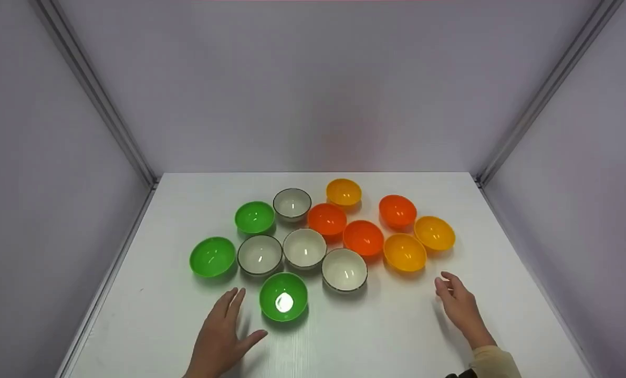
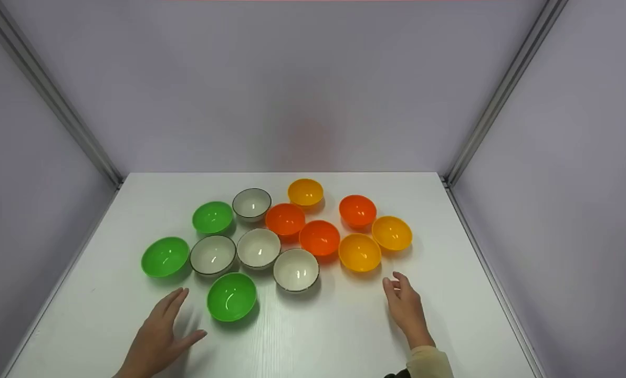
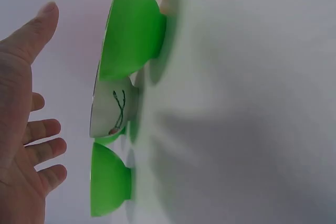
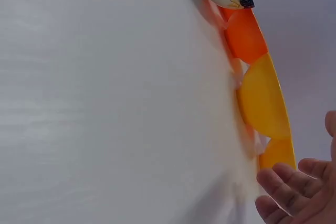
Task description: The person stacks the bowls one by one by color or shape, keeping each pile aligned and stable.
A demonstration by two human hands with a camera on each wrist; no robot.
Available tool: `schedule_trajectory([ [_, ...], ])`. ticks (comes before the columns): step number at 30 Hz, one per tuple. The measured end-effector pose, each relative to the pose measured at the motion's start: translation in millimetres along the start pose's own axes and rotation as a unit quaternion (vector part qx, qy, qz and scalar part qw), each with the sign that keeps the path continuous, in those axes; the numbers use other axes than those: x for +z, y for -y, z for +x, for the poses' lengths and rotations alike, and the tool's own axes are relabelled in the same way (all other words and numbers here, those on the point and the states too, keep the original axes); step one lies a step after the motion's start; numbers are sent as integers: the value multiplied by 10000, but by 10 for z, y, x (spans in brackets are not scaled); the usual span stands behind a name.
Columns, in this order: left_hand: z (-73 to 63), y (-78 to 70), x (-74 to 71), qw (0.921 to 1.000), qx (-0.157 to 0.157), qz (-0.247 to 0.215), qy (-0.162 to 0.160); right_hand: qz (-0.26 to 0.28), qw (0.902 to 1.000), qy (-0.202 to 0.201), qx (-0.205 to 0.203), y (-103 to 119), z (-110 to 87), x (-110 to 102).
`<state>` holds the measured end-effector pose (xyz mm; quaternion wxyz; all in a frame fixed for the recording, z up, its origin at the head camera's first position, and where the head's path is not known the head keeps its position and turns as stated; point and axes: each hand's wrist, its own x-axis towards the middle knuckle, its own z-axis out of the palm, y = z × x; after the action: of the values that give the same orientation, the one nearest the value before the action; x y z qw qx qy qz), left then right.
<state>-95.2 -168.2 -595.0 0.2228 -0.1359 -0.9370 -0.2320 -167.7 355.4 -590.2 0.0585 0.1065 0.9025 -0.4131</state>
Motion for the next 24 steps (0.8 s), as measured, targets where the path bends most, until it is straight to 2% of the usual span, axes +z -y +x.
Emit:
schedule_trajectory([
  [5,98,-106,-8,9999,115,-72,91,704,9955,228,589,85,132,-20],
  [15,307,-296,40,9985,343,-335,253,1476,9801,486,1236,195,420,80],
  [18,330,-344,66,9979,488,-335,261,1606,9765,496,1350,194,499,122],
  [24,348,-415,125,9966,696,-318,318,1554,9758,525,1445,187,614,190],
])
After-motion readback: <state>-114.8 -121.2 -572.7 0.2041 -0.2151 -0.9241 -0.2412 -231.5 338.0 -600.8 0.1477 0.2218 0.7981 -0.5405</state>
